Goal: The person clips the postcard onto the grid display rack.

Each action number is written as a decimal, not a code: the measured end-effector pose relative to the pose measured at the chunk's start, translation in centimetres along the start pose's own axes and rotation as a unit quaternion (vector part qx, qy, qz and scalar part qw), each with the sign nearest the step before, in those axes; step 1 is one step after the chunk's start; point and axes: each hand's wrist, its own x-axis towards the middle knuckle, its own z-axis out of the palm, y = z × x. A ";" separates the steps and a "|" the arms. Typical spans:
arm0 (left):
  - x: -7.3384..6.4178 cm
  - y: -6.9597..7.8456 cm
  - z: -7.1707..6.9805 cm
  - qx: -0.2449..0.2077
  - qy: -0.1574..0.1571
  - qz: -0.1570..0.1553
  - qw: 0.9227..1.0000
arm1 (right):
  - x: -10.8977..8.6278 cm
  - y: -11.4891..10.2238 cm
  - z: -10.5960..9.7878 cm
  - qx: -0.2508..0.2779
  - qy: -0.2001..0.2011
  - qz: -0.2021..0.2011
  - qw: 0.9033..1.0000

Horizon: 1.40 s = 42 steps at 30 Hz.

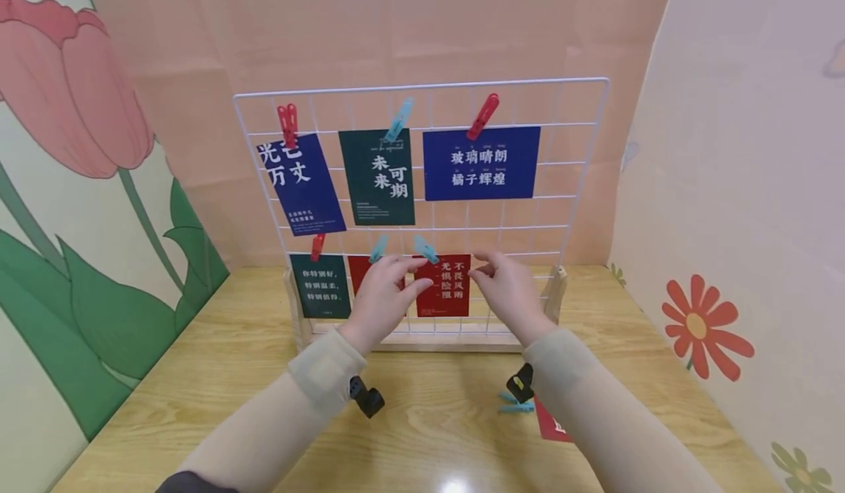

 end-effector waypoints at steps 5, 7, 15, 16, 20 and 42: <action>-0.8 -0.2 1.0 -0.012 -0.019 -0.004 1.000 | -1.5 1.2 -0.1 -0.024 0.022 -0.022 0.999; -1.1 -0.4 1.4 -0.019 -0.026 -0.009 0.999 | -2.1 1.6 -0.2 -0.025 0.027 -0.028 0.999; -1.9 -0.9 2.7 -0.078 -0.045 -0.031 0.995 | -4.4 3.5 -0.7 -0.029 0.011 -0.026 0.999; -2.0 -0.9 2.9 -0.082 -0.047 -0.034 0.995 | -4.6 3.9 -0.7 -0.028 0.009 -0.027 0.999; -2.4 -0.8 3.4 -0.097 -0.055 -0.053 0.992 | -5.4 5.6 -1.1 -0.033 0.001 -0.025 0.999; -4.5 -1.1 8.3 -0.174 -0.133 -0.144 0.965 | -7.5 16.3 -4.9 -0.082 -0.139 0.131 0.978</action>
